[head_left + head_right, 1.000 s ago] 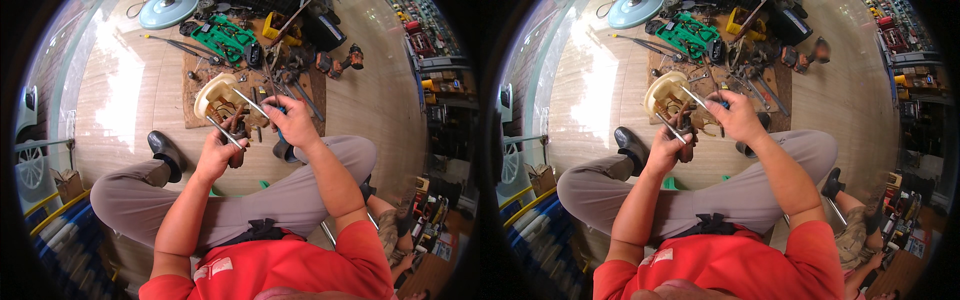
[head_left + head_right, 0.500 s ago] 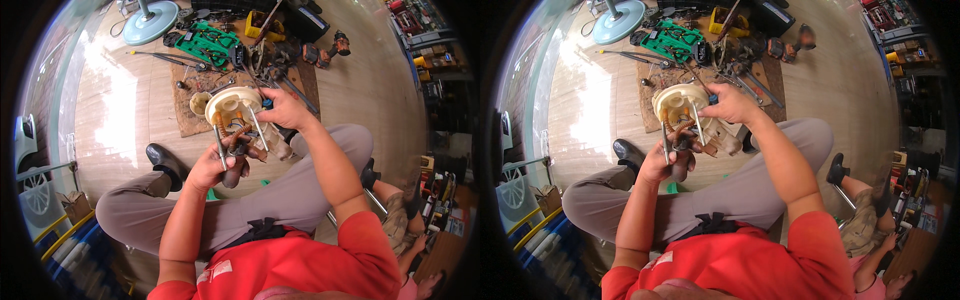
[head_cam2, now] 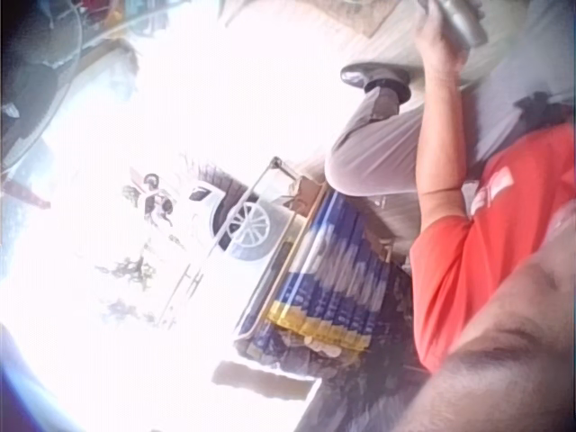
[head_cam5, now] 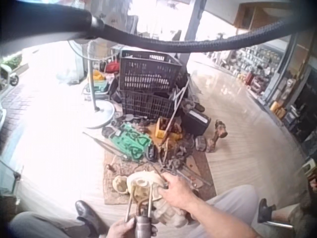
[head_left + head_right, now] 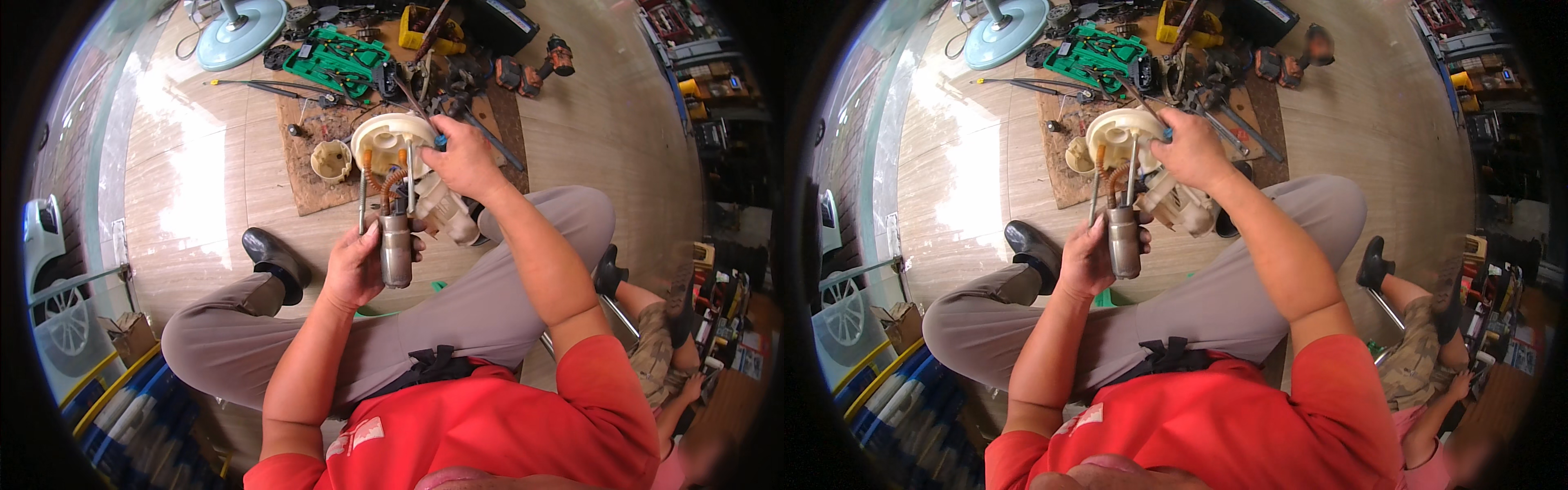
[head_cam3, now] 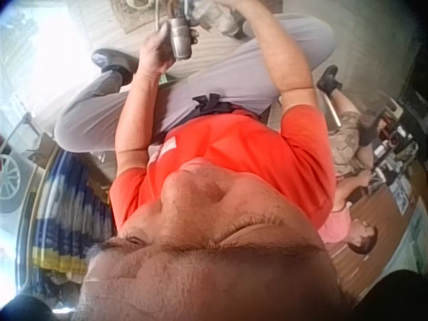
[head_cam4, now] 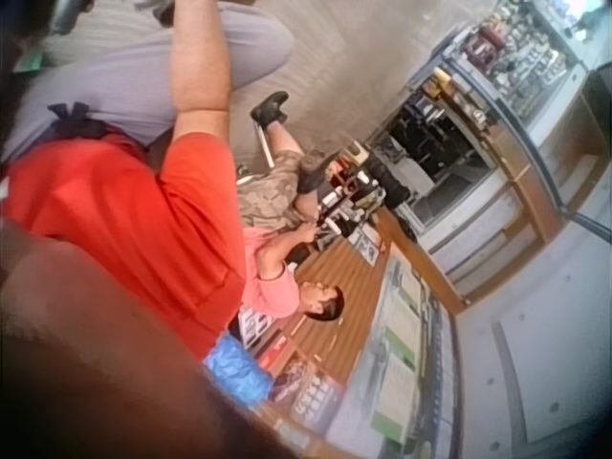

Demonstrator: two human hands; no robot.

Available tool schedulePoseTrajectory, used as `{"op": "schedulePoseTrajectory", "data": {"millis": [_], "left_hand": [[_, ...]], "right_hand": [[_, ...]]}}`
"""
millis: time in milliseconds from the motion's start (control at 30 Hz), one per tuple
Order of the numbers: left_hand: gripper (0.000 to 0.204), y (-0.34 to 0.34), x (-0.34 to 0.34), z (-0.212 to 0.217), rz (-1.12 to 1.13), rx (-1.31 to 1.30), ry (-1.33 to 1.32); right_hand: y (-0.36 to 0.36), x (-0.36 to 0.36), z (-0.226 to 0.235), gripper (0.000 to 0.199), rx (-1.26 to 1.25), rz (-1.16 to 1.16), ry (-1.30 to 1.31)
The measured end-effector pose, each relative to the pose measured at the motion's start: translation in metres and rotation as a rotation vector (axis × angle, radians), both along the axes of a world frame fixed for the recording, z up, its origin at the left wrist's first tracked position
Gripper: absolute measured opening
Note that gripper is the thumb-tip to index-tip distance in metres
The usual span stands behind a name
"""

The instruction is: The person disassembles a fuel pump assembly using a screwdriver and pliers, prying off plastic components and disconnecting a cylindrical pump unit from its housing.

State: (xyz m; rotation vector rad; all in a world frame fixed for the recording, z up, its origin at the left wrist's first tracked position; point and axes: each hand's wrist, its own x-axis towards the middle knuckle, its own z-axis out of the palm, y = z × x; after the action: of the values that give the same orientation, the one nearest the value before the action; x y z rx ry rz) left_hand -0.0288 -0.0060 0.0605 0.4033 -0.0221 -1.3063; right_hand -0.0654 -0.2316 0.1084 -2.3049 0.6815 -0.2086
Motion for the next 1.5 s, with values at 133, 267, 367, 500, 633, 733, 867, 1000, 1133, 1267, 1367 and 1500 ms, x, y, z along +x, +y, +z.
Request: {"op": "schedulePoseTrajectory", "data": {"millis": [133, 267, 367, 500, 633, 733, 867, 1000, 1133, 1267, 1367, 1500], "left_hand": [[0.053, -0.004, -0.009, 0.002, 0.046, 0.073, 0.053], [0.049, -0.002, -0.01, 0.0, 0.07, 0.209, -0.008], [0.051, 0.001, 0.005, 0.0, 0.062, 0.361, -0.268], [0.036, 0.002, 0.029, 0.023, -0.163, 0.497, -0.562], [0.053, 0.001, 0.028, 0.033, -0.197, 0.65, -0.879], [0.053, 0.004, 0.024, 0.03, -0.208, 0.631, -1.065], [0.05, 0.005, 0.016, 0.029, -0.244, 0.721, -1.325], [0.051, 0.007, 0.014, 0.03, -0.237, 0.862, -1.597], [0.045, 0.009, 0.017, 0.027, -0.158, 0.857, -1.814], [0.039, 0.014, 0.014, 0.018, -0.232, 0.731, -1.438], [0.041, 0.014, 0.011, 0.016, -0.18, 0.65, -1.327], [0.034, 0.016, 0.015, 0.02, -0.257, 0.498, -1.208]], "right_hand": [[-0.003, -0.005, -0.013, 0.032, -0.171, -0.017, -0.071], [0.002, -0.005, -0.016, 0.029, -0.408, 0.03, -0.047], [0.002, -0.004, -0.013, 0.027, -0.399, 0.017, -0.033], [0.001, -0.004, -0.005, 0.026, -0.348, 0.059, 0.063], [0.003, -0.006, -0.011, 0.026, -0.294, 0.085, 0.087], [0.004, -0.007, -0.013, 0.026, -0.324, 0.113, 0.067], [0.008, -0.009, -0.014, 0.028, -0.392, 0.152, 0.004], [0.013, -0.011, -0.013, 0.033, -0.465, 0.173, -0.076], [0.013, -0.008, -0.015, 0.035, -0.573, 0.301, -0.292], [0.022, -0.008, -0.001, 0.039, -0.596, 0.431, -0.555], [0.023, -0.007, -0.001, 0.048, -0.497, 0.426, -0.622], [0.02, -0.007, 0.001, 0.059, -0.479, 0.436, -0.598]]}}
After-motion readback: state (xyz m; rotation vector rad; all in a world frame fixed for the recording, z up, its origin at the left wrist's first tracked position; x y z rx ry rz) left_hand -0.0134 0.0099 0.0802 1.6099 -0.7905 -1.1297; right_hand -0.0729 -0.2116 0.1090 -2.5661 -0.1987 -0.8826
